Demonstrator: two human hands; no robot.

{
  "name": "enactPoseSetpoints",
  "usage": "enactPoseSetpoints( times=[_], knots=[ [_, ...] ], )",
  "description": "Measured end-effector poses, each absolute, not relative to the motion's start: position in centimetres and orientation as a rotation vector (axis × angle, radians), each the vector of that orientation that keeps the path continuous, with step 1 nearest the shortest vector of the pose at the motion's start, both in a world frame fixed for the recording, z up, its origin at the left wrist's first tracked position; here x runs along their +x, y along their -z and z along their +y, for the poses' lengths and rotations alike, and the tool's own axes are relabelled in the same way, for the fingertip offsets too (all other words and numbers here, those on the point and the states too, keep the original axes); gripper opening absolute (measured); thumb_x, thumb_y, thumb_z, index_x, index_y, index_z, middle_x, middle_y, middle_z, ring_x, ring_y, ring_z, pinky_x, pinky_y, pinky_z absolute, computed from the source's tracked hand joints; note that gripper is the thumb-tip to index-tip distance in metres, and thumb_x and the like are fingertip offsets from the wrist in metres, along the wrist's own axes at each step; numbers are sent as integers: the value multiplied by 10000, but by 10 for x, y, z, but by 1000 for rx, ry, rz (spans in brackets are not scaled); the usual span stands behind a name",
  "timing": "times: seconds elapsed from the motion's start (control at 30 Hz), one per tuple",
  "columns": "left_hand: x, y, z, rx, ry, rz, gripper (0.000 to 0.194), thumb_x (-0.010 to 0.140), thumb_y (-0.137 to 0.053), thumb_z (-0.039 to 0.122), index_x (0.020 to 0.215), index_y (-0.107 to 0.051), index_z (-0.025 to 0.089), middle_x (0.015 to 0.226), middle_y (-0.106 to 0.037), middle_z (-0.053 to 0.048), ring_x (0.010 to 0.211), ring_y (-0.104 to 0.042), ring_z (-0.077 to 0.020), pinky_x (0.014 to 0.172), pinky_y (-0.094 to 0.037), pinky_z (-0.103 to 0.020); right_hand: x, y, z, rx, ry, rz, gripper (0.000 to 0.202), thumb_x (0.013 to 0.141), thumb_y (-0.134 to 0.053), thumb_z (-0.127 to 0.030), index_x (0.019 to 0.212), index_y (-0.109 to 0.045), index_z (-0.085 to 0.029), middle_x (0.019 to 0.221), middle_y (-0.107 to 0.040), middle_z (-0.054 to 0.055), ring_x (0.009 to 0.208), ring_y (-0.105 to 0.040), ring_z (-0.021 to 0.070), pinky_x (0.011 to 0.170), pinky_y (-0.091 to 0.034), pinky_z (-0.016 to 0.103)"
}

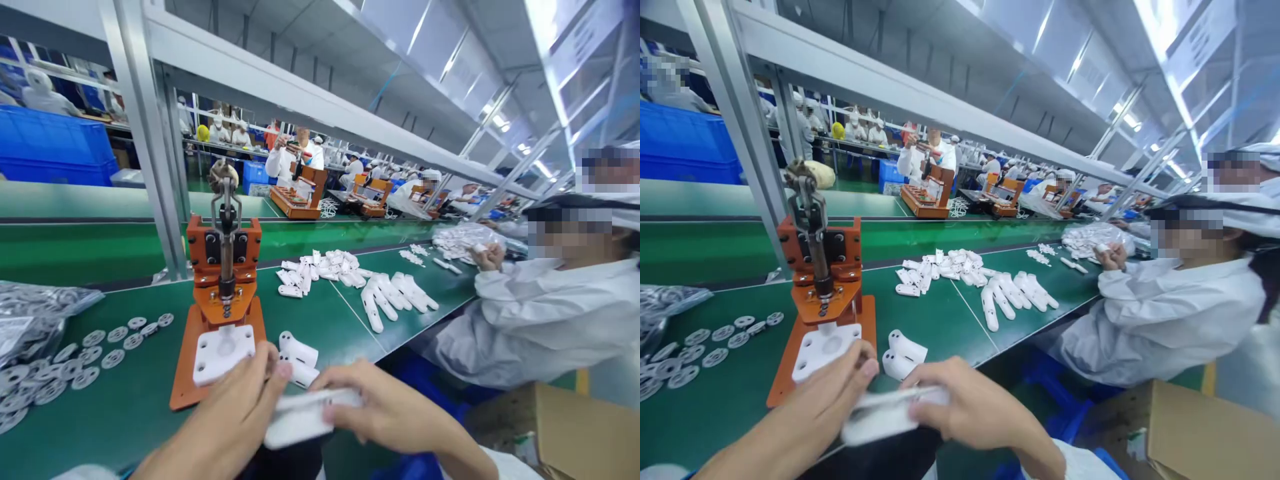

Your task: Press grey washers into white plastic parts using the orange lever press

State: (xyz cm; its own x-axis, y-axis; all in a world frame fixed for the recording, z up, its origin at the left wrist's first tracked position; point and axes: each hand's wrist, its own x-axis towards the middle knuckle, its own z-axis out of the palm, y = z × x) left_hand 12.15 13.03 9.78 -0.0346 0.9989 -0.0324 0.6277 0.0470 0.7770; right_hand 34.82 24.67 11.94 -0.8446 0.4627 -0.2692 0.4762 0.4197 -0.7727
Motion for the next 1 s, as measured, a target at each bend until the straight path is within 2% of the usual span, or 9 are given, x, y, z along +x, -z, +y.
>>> enactPoseSetpoints(
  times=[0.07,0.13,0.2,0.27,0.43,0.5,0.63,0.83,1.0],
  knots=[
    [119,-93,138,1637,-716,1835,453,1022,-224,582,1085,-542,266,1027,-667,-51,940,-635,-248,800,-504,-387,364,-104,270,1265,1243,2733,403,1023,-451,-448,1313,-621,-225,967,-695,33,637,-606,132,599,-475,229],
    [119,-87,148,1829,-659,1777,367,1042,-266,512,1080,-531,261,1088,-629,-52,1001,-594,-255,857,-478,-414,372,-80,297,1726,652,2777,453,1067,-323,-345,1458,-505,-208,1083,-684,84,820,-664,188,738,-518,276],
    [121,-78,161,2058,-587,1682,279,1053,-320,409,1095,-546,249,1147,-613,-57,1063,-566,-262,915,-467,-436,371,-53,321,2010,128,2629,523,1025,-277,-149,1532,-402,-113,1180,-647,176,968,-679,266,852,-520,365],
    [124,-69,178,2217,-503,1653,236,1048,-355,307,1139,-557,225,1221,-604,-76,1149,-537,-280,975,-461,-461,361,-28,338,2108,-62,2520,596,940,-286,-24,1530,-368,-6,1264,-590,278,1026,-676,341,888,-514,452],
    [130,-53,220,2310,-365,1697,294,999,-446,186,1264,-575,180,1330,-608,-124,1324,-464,-339,1056,-444,-527,327,0,359,2104,-264,2577,550,947,-337,-54,1482,-437,24,1417,-506,335,1305,-514,460,1055,-405,626],
    [131,-51,230,2332,-322,1661,302,978,-564,320,1246,-611,187,1299,-638,-126,1304,-494,-351,1065,-444,-541,310,-1,370,1960,-274,2706,679,857,-382,41,1530,-398,-50,1536,-434,260,1424,-401,415,1136,-362,580],
    [132,-49,237,2343,-179,1625,634,733,-812,595,1162,-671,150,1212,-674,-161,1192,-571,-392,1046,-457,-587,273,-10,405,1519,-161,3008,891,752,-429,121,1577,-342,-203,1634,-353,94,1480,-348,273,1159,-399,389],
    [133,-45,236,2303,-97,1633,680,708,-874,475,1265,-632,171,1279,-638,-154,1231,-561,-378,1027,-507,-529,253,-21,437,1370,-17,3172,324,949,-601,-131,1273,-618,-145,1468,-529,137,1356,-486,296,1077,-461,482],
    [136,-43,246,2197,-167,1724,770,649,-910,474,1277,-609,147,1372,-546,-185,1271,-535,-401,1052,-488,-525,271,-25,428,1440,86,3200,179,1011,-545,-269,1096,-621,-131,1093,-670,87,1049,-640,227,948,-500,423]
  ],
)
